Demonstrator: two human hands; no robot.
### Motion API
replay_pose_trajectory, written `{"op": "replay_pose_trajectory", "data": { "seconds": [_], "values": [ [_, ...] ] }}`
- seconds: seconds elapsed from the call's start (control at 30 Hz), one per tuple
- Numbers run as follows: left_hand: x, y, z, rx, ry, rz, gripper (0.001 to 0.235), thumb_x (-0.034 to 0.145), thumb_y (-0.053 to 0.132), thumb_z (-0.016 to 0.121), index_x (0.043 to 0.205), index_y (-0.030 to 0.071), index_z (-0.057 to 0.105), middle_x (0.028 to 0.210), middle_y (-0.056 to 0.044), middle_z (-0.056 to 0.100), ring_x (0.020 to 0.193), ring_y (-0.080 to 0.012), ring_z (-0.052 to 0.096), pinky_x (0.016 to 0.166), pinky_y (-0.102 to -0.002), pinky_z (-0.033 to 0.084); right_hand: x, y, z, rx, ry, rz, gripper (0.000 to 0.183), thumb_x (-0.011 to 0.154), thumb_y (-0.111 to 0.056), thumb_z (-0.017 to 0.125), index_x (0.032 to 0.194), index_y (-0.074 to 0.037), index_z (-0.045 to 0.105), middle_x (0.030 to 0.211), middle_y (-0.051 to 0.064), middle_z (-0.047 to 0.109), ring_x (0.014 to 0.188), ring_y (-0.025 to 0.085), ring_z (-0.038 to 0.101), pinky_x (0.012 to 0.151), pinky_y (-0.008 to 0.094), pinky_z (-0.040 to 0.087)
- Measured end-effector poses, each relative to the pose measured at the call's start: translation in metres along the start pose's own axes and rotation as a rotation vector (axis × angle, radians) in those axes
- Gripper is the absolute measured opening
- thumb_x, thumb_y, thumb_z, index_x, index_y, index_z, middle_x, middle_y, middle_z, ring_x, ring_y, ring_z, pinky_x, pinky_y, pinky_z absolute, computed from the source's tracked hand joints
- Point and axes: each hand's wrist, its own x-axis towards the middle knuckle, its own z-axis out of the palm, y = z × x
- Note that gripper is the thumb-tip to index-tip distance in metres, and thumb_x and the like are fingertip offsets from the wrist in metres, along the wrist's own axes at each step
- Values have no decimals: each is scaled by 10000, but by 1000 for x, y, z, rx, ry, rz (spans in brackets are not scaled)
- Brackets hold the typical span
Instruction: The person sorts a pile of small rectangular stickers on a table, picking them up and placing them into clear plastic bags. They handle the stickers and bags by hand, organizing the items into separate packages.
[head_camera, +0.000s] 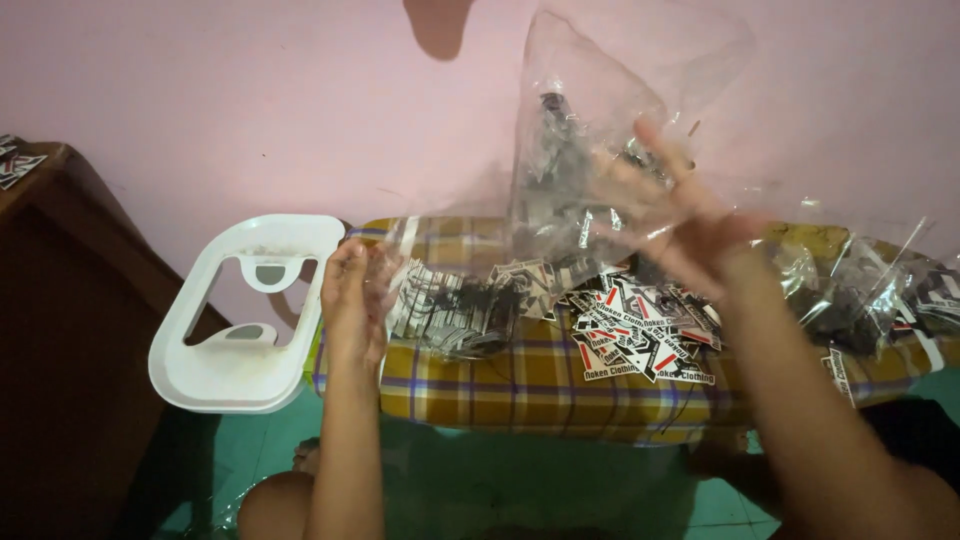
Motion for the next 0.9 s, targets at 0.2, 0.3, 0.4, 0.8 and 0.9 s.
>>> {"op": "replay_pose_trajectory", "data": {
  "seconds": [0.2, 0.3, 0.4, 0.8, 0.9],
  "values": [
    [6, -1, -12, 16, -127, 149, 486, 865, 207, 706, 1331, 137, 589, 1368, -102, 594, 1126, -245, 654, 824, -394, 641, -17, 71, 22, -78, 846, 9, 698, 990, -93, 557, 1591, -361, 324, 1578, 348, 403, 1173, 412, 681, 383, 136, 537],
    [6, 2, -23, 495, -195, 601, 378, 925, 267, 754, 1262, 102, 700, 1308, -181, 605, 1300, -347, 546, 1112, -502, 424, -19, 80, 28, -998, 880, -55, 743, 763, -367, 906, 1373, -119, 563, 1023, 175, 743, 633, 166, 624, 582, 237, 498],
    [-7, 13, -22, 701, -419, 648, 498, 876, 404, 754, 1260, 90, 715, 1305, -223, 634, 1317, -437, 539, 1127, -569, 377, -6, 77, 32, -990, 728, -203, 968, 700, -471, 893, 1466, -85, 445, 1415, 209, 538, 1221, 421, 621, 1013, 492, 553],
    [5, -4, -32, 707, -416, 588, 168, 885, 135, 781, 1040, 68, 778, 920, -112, 712, 980, -251, 691, 940, -432, 522, -43, 153, 86, -736, 869, 471, 1228, 676, -186, 929, 1620, -54, 156, 1524, 317, 432, 1385, 483, 478, 1081, 531, 529],
    [0, -5, -26, 654, -410, 566, 135, 918, 122, 740, 1025, 40, 742, 905, -133, 727, 926, -250, 689, 870, -452, 539, -30, 151, 89, -793, 889, 516, 1099, 735, -128, 881, 1628, -115, 241, 1408, 332, 550, 1297, 488, 570, 1072, 541, 530]
  ]
}}
